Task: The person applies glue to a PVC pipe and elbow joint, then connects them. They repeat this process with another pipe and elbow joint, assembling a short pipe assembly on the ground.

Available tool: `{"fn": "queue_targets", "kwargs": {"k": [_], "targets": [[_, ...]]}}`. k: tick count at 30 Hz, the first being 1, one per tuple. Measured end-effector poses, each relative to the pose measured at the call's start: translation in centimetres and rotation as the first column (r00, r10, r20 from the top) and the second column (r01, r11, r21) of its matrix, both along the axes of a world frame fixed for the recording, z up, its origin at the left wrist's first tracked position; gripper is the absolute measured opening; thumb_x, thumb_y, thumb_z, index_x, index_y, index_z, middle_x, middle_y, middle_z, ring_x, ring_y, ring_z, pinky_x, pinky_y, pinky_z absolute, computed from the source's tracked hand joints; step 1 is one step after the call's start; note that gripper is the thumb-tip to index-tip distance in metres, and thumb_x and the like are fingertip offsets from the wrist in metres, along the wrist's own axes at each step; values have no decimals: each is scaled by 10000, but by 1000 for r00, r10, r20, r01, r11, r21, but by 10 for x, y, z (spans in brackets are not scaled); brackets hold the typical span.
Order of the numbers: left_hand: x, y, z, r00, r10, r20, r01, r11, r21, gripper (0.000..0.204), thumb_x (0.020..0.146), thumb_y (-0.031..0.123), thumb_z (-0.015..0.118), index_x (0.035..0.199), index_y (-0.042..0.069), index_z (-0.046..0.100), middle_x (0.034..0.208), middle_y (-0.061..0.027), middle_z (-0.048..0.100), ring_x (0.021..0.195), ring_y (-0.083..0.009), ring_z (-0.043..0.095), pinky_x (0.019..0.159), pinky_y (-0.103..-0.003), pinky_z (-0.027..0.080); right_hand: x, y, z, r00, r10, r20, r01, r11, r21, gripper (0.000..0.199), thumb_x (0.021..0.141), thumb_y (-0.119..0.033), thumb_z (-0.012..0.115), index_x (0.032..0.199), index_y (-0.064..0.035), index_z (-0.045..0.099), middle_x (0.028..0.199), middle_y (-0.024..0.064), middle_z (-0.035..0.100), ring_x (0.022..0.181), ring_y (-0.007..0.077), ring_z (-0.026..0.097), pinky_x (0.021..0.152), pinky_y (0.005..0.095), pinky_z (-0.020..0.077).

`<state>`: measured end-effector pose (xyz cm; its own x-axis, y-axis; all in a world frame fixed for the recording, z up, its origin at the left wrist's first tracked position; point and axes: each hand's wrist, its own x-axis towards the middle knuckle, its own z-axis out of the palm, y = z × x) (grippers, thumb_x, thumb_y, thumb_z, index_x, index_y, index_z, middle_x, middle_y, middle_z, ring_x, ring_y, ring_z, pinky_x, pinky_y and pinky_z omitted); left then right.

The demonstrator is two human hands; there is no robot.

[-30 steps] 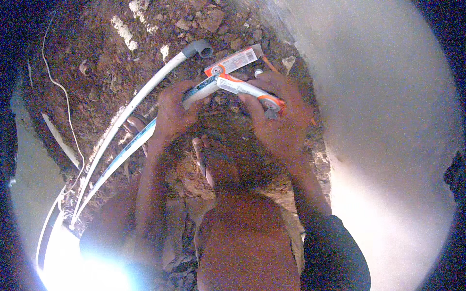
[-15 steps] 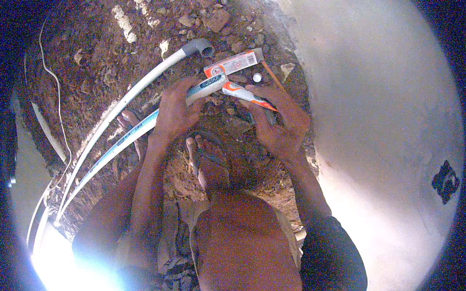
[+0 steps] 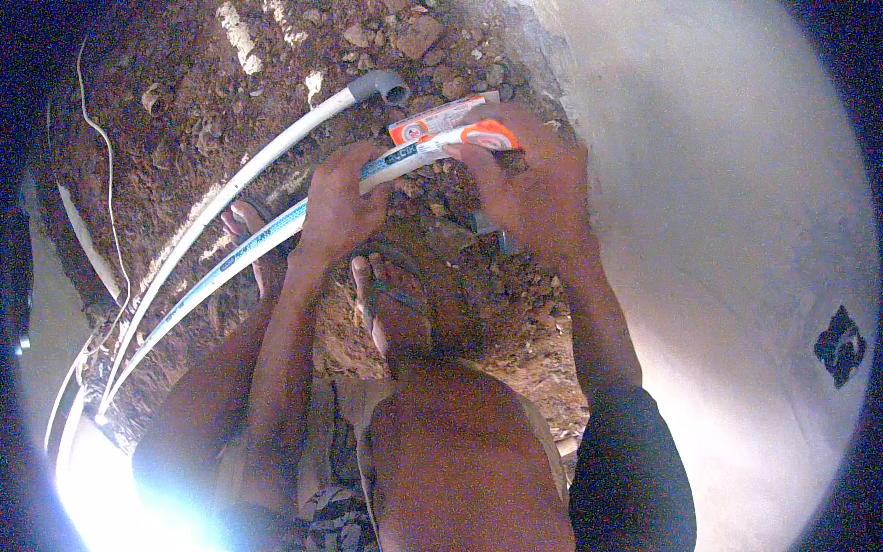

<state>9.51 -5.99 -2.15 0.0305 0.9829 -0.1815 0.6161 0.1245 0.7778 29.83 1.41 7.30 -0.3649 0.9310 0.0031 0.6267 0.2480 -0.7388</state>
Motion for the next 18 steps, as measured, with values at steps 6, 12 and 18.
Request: {"fn": "queue_targets", "kwargs": {"k": [6, 12, 18], "targets": [[4, -4, 0, 999, 15, -31, -13, 998, 68, 419, 724, 13, 706, 1126, 56, 595, 1122, -209, 622, 1019, -416, 621, 867, -504, 522, -7, 41, 3, 979, 136, 149, -119, 986, -120, 210, 810, -151, 779, 927, -16, 669, 800, 72, 696, 711, 124, 646, 656, 280, 506], [6, -5, 1, 999, 44, -4, -43, 994, 96, 409, 720, 23, 695, 1113, 32, 581, 1076, -240, 622, 989, -457, 616, 867, -516, 509, -16, 80, -7, 922, 347, 170, -319, 932, -171, 245, 796, -199, 791, 866, -18, 642, 720, 49, 643, 629, 131, 561, 589, 308, 452], [6, -5, 5, 999, 28, -38, -25, 997, 67, 401, 722, 27, 701, 1108, 42, 594, 1078, -225, 623, 987, -438, 621, 855, -509, 519, -35, 103, 3, 844, 503, 184, -461, 857, -229, 194, 787, -159, 762, 824, -18, 634, 686, 97, 636, 590, 184, 593, 562, 342, 456]]}}
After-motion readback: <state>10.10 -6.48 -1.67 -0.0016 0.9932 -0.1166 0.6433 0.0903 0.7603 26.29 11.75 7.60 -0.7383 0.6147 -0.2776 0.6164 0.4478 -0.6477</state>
